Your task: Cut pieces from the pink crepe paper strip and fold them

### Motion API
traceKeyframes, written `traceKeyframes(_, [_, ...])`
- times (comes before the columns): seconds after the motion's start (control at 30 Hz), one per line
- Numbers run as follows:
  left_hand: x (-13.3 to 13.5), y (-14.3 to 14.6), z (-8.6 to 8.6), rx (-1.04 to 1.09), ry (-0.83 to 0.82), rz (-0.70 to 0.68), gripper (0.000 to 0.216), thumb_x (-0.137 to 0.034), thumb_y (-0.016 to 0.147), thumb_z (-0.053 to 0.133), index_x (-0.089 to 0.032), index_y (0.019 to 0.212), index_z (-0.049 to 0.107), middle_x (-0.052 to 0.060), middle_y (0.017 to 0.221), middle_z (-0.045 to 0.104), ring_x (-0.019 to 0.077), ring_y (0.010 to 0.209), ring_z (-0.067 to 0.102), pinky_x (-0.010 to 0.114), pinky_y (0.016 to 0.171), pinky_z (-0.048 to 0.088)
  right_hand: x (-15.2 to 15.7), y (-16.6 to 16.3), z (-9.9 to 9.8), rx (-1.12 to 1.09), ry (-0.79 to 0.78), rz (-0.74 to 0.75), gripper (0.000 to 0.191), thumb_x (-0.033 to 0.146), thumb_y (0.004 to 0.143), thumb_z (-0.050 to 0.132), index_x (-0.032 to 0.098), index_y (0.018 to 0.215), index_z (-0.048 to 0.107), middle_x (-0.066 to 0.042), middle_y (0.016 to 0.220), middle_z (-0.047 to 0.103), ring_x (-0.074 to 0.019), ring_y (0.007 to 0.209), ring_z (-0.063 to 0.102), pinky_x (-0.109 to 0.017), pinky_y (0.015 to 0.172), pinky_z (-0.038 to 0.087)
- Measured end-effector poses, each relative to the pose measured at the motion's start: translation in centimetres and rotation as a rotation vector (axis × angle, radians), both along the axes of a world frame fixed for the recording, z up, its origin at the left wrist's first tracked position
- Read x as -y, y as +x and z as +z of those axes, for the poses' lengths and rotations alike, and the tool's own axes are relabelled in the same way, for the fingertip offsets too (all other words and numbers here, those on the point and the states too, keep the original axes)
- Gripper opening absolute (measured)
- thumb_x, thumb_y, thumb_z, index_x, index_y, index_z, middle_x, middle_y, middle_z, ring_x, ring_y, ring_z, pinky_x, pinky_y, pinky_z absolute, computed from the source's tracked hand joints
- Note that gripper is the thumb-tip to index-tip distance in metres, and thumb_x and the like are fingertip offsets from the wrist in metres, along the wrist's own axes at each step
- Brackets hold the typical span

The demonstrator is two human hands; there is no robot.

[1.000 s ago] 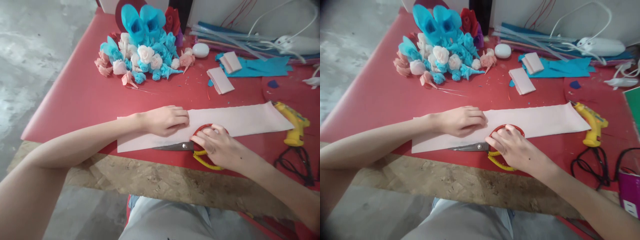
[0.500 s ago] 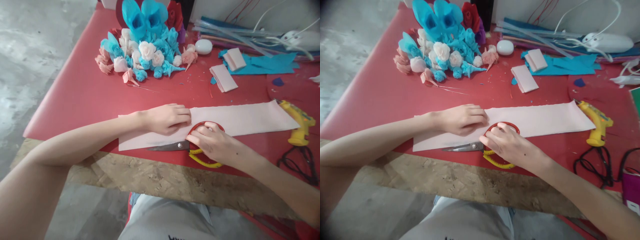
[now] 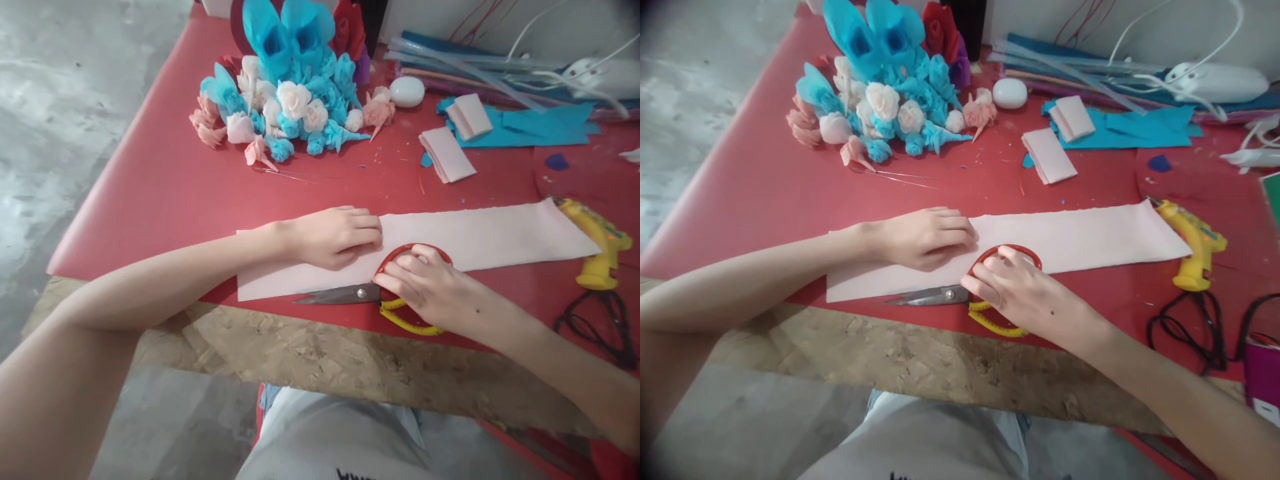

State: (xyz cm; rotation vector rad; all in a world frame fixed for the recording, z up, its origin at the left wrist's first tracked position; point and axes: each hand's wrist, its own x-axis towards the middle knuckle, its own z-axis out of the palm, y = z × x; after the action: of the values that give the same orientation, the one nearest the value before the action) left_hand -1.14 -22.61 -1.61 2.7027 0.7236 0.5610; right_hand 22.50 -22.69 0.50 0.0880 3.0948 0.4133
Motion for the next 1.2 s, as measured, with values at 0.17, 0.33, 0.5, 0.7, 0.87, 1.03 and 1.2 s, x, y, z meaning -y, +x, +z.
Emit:
traceKeyframes(0.17, [0.0, 0.0, 0.1, -0.015, 0.004, 0.000, 0.028, -0.012, 0.087, 0.036, -0.015, 0.103, 0.058, 0.013, 0.104, 0.062, 0.0225, 0.093, 0.055, 0.035, 0.084, 0.043, 0.6, -0.2, 0.2, -0.016, 0.032, -0.044, 0.033, 0.008, 0.083, 0.039, 0.013, 0.115, 0.046, -0.007, 0.093, 0.055, -0.0208, 0.085, 0.044, -0.041, 0.089, 0.031])
traceKeyframes(0.33, [0.0, 0.1, 0.2, -0.002, -0.005, 0.014, 0.027, -0.015, 0.091, 0.033, -0.012, 0.099, 0.059, 0.014, 0.100, 0.062, 0.0215, 0.088, 0.054, 0.034, 0.082, 0.043, 1.2, -1.2, 1.0, 0.027, 0.081, -0.069, 0.035, 0.007, 0.083, 0.040, 0.014, 0.116, 0.044, -0.006, 0.095, 0.056, -0.0209, 0.086, 0.044, -0.040, 0.087, 0.032])
traceKeyframes(0.5, [0.1, 0.1, 0.3, 0.018, -0.046, 0.012, 0.026, -0.017, 0.092, 0.033, -0.012, 0.096, 0.058, 0.013, 0.098, 0.062, 0.0207, 0.088, 0.054, 0.033, 0.082, 0.043, 1.1, -2.0, 0.8, -0.002, 0.065, -0.027, 0.034, 0.008, 0.084, 0.039, 0.014, 0.116, 0.045, -0.006, 0.095, 0.057, -0.0199, 0.083, 0.045, -0.039, 0.085, 0.032])
traceKeyframes(0.7, [0.1, 0.1, 0.1, 0.020, -0.041, 0.015, 0.025, -0.016, 0.092, 0.034, -0.012, 0.096, 0.058, 0.013, 0.099, 0.062, 0.0208, 0.090, 0.054, 0.033, 0.083, 0.042, 0.3, -2.4, 0.5, -0.103, 0.053, 0.055, 0.027, 0.001, 0.082, 0.038, 0.015, 0.102, 0.050, 0.000, 0.077, 0.054, -0.0160, 0.071, 0.044, -0.034, 0.080, 0.034])
traceKeyframes(0.87, [0.1, 0.1, 0.0, 0.023, -0.019, 0.011, 0.025, -0.017, 0.092, 0.035, -0.011, 0.099, 0.059, 0.013, 0.101, 0.062, 0.0214, 0.090, 0.054, 0.033, 0.083, 0.042, -0.3, -2.6, 0.6, -0.222, 0.019, 0.140, 0.024, 0.001, 0.083, 0.036, 0.014, 0.097, 0.051, 0.001, 0.067, 0.051, -0.0148, 0.068, 0.044, -0.031, 0.078, 0.034])
traceKeyframes(1.03, [0.0, 0.0, 0.2, 0.007, -0.039, -0.001, 0.026, -0.018, 0.092, 0.033, -0.011, 0.097, 0.059, 0.013, 0.101, 0.062, 0.0211, 0.090, 0.054, 0.033, 0.083, 0.042, 0.2, -1.8, 0.5, -0.050, 0.061, 0.068, 0.036, 0.008, 0.086, 0.032, 0.011, 0.120, 0.045, -0.003, 0.082, 0.055, -0.0181, 0.077, 0.046, -0.037, 0.081, 0.033])
traceKeyframes(1.2, [0.0, 0.1, 0.3, 0.011, -0.047, 0.005, 0.026, -0.017, 0.092, 0.034, -0.012, 0.096, 0.059, 0.014, 0.098, 0.062, 0.0209, 0.088, 0.054, 0.033, 0.082, 0.042, 1.0, -1.4, 0.1, -0.025, 0.049, -0.015, 0.049, 0.011, 0.086, 0.033, 0.012, 0.135, 0.033, -0.007, 0.098, 0.056, -0.0211, 0.090, 0.046, -0.040, 0.089, 0.032])
